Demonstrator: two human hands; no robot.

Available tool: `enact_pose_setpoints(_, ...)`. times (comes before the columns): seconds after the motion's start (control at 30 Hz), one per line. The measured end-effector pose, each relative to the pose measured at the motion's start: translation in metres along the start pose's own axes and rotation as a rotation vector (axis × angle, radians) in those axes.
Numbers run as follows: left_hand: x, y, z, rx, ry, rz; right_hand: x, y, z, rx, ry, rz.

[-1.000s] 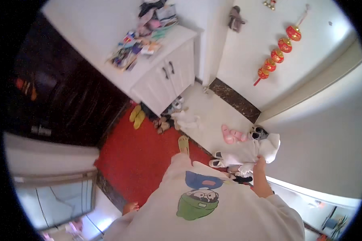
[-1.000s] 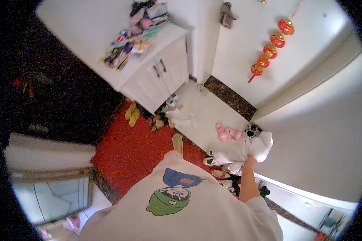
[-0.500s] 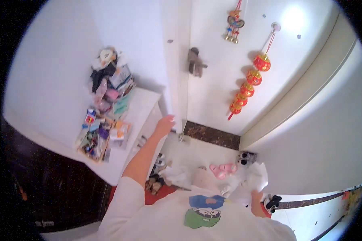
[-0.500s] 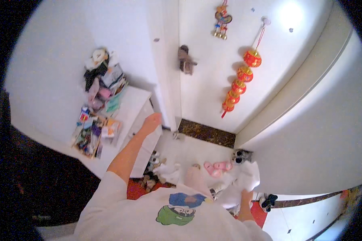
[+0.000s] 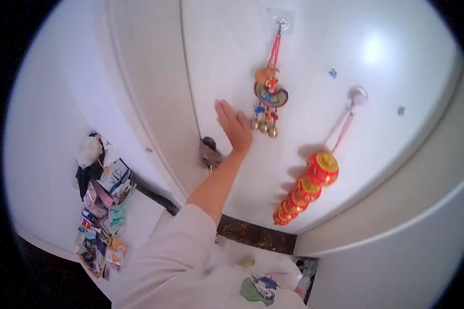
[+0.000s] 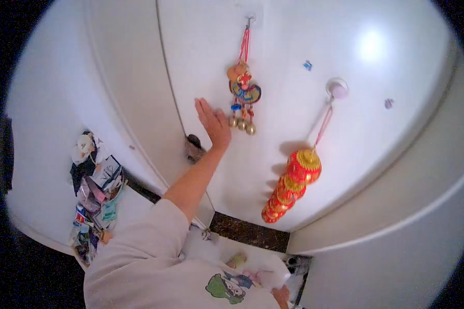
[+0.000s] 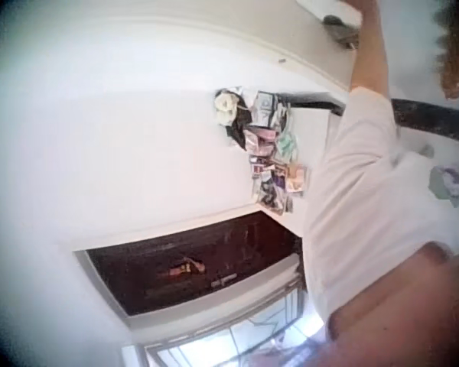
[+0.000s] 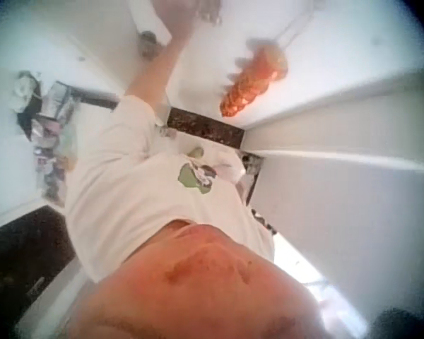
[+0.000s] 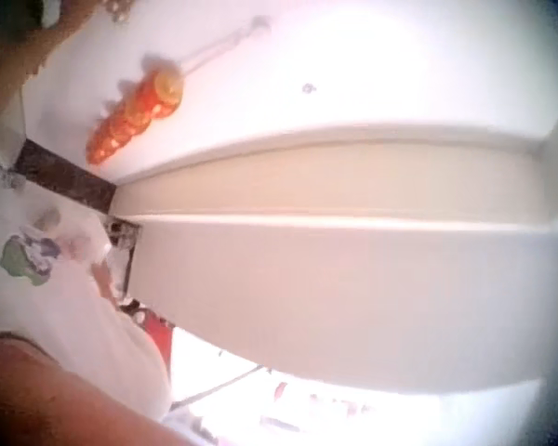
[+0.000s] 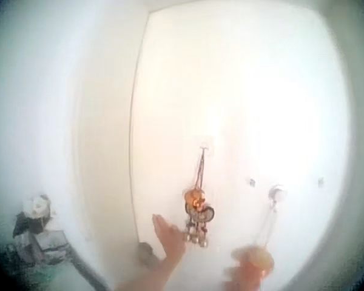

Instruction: Folding various laundry items and placing them on a sofa or shelf.

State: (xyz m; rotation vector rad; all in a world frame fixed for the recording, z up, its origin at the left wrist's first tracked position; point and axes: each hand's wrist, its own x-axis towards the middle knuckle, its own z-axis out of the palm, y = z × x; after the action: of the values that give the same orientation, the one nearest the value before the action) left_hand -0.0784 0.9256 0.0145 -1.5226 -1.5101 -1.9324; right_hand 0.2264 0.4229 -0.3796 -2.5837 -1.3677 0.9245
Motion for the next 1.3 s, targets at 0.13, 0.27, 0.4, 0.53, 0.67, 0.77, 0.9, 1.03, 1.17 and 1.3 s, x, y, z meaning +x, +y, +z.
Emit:
enact_pose_setpoints(0.13,-0.001,0.002,0.035,0.106,0.079,-0.086,0.067,-0.072,-0.040,0.006,-0.019,-0.093)
enact_pose_setpoints(0.27,0.008,-0.006,0.044,0.059,0.151,-0.023,0.119,-0.142,-0.074,0.238,-0.210,-0.253)
enact_pose_setpoints(0.4,0.012,-0.021,0.067,0.041,0.198,-0.031,0.145,-0.181,-0.076,0.307,-0.224,-0.378)
enact_pose_setpoints(0.53,0.012,-0.024,0.097,0.013,0.191,0.050,0.167,-0.212,-0.075,0.144,-0.201,-0.432)
enact_pose_setpoints(0.67,-0.001,-0.036,0.129,-0.441,0.120,0.028,0.173,-0.222,-0.061,0.195,-0.212,-0.487)
enact_pose_setpoints(0.77,0.012,-0.044,0.135,-0.432,-0.034,0.031,0.167,-0.255,-0.071,0.260,-0.168,-0.463)
enact_pose_setpoints(0.9,0.038,-0.088,0.165,-0.266,-0.010,-0.036,0.176,-0.295,-0.078,0.319,-0.103,-0.441)
enact_pose_setpoints(1.03,0.054,-0.117,0.225,-0.638,-0.536,-0.452,0.193,-0.342,-0.087,0.382,-0.035,-0.413)
enact_pose_setpoints(1.17,0.044,-0.110,0.294,-0.994,-0.849,-0.563,0.205,-0.383,-0.101,0.445,0.056,-0.365)
enact_pose_setpoints(1.3,0.034,-0.095,0.340,-1.150,-0.995,-0.550,0.215,-0.438,-0.116,0.519,0.145,-0.356)
